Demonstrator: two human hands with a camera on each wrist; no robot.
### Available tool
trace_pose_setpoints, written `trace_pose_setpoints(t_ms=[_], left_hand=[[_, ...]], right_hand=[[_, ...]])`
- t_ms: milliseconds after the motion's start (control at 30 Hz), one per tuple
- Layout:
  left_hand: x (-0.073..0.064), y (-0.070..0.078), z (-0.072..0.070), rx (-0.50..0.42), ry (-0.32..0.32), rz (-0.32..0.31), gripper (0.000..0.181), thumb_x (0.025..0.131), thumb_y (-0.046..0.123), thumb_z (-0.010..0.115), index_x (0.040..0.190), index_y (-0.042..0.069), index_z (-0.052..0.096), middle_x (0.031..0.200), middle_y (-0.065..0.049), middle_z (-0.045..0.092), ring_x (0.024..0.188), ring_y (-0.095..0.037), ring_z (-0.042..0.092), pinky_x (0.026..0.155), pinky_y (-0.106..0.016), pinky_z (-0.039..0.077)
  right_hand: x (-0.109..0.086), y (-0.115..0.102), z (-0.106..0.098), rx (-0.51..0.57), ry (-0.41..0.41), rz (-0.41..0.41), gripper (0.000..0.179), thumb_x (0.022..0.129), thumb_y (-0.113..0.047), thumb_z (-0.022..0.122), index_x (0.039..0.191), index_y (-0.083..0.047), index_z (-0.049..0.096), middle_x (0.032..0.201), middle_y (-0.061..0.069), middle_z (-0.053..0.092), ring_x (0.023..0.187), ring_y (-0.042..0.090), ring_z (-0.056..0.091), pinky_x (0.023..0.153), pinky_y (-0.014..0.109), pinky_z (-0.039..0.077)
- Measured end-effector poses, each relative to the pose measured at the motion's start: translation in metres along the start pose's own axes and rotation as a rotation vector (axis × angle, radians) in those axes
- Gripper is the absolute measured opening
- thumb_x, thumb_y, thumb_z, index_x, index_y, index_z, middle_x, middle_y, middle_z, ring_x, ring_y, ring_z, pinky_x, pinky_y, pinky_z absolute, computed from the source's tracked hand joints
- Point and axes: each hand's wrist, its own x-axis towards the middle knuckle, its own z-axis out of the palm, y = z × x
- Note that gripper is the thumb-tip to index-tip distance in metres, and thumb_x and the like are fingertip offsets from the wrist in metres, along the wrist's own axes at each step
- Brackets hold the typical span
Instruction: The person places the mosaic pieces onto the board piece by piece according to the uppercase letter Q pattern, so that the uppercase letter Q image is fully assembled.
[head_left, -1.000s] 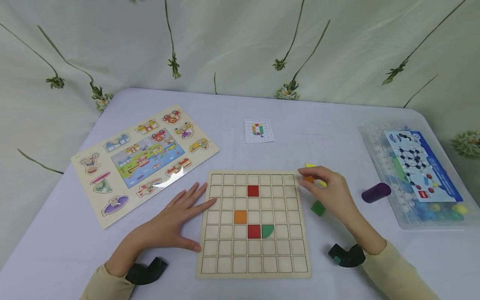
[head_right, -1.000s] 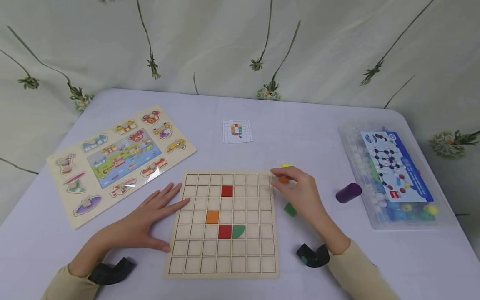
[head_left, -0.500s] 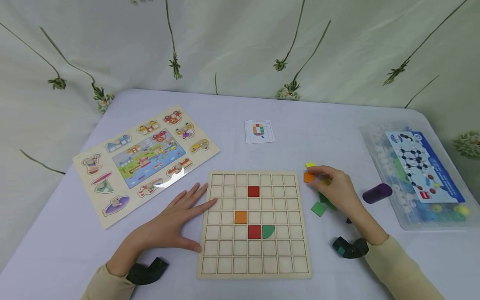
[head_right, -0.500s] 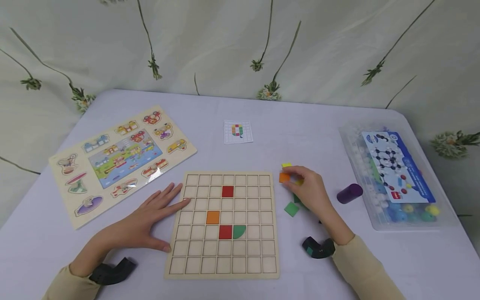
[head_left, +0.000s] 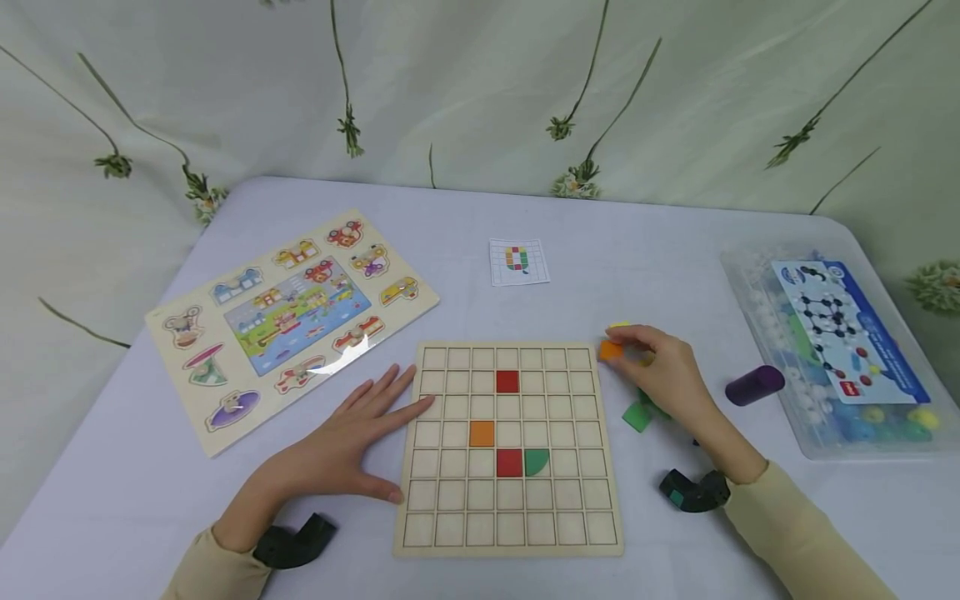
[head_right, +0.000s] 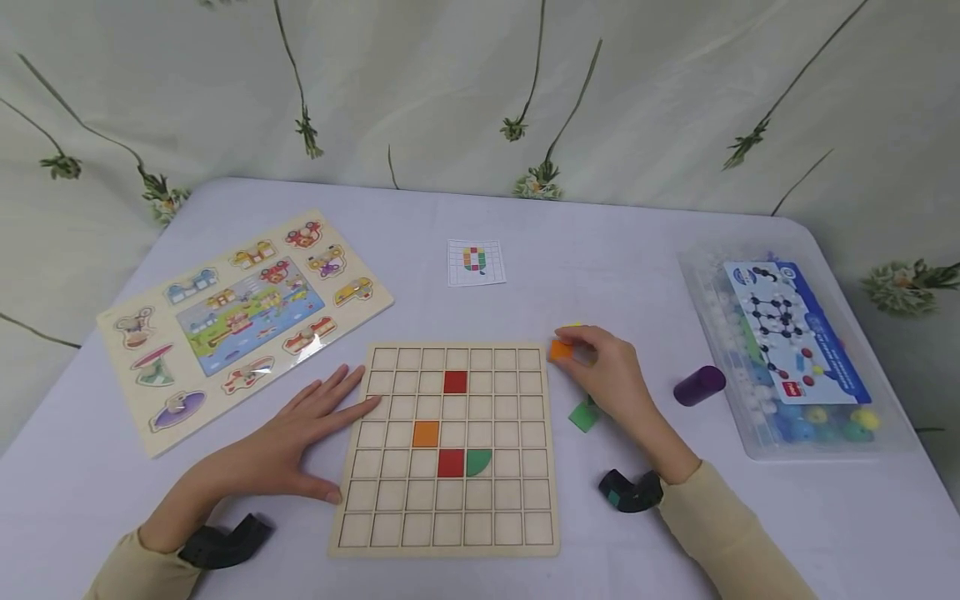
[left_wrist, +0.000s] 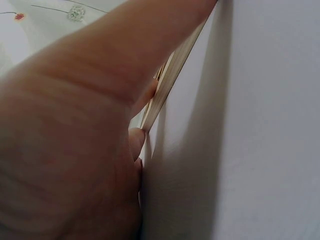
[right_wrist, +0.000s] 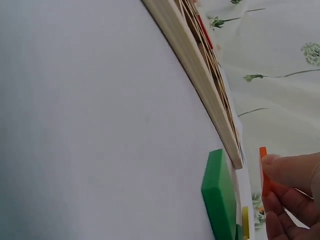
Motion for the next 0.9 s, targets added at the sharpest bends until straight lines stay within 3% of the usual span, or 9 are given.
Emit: trace_pose_setpoints(t_ms=[300,600,733,900], left_hand=[[0.0,0.0,0.0,0.003,0.003,0.002,0.105,0.064,0.065,0.071,0.15,0.022,0.026,0.156,-0.007,-0.001,0.14,-0.027,-0.007,0.108,-0.045,-0.002],[0.001,0.0,0.0,-0.001,0.001,0.001,0.105,0.065,0.065,0.071,0.149,0.023,0.026,0.156,-0.007,-0.001,0.14,-0.027,-0.008,0.108,-0.045,-0.002],[0.001,-0.001,0.0,0.007,0.005,0.009,0.105,0.065,0.065,0.071,0.149,0.023,0.026,0.156,-0.008,-0.001,0.14,-0.027,-0.007,0.108,-0.043,-0.003],[0.0,-0.001,0.0,0.015,0.009,0.012,0.105,0.065,0.065,0.071,0.149,0.023,0.026,0.156,-0.008,-0.001,0.14,-0.028,-0.007,0.108,-0.044,-0.003]], right_hand=[[0.004,-0.031,0.009,0.124,0.007,-0.062,0.032,0.076,0.004,0.074,0.108,-0.001,0.069,0.103,0.007,0.068,0.093,0.021,0.059,0.082,0.04,0.046],[0.002,-0.074,0.045,0.253,-0.143,-0.088,0.03,0.078,-0.004,0.075,0.107,-0.005,0.07,0.101,-0.002,0.067,0.092,0.018,0.059,0.08,0.036,0.049],[0.0,-0.084,0.06,0.313,-0.185,-0.085,0.029,0.078,-0.004,0.076,0.106,-0.006,0.07,0.101,-0.005,0.067,0.09,0.016,0.058,0.081,0.036,0.048],[-0.004,-0.091,0.077,0.307,-0.248,-0.076,0.028,0.078,-0.007,0.076,0.105,-0.009,0.071,0.101,-0.007,0.066,0.089,0.01,0.059,0.08,0.03,0.048]])
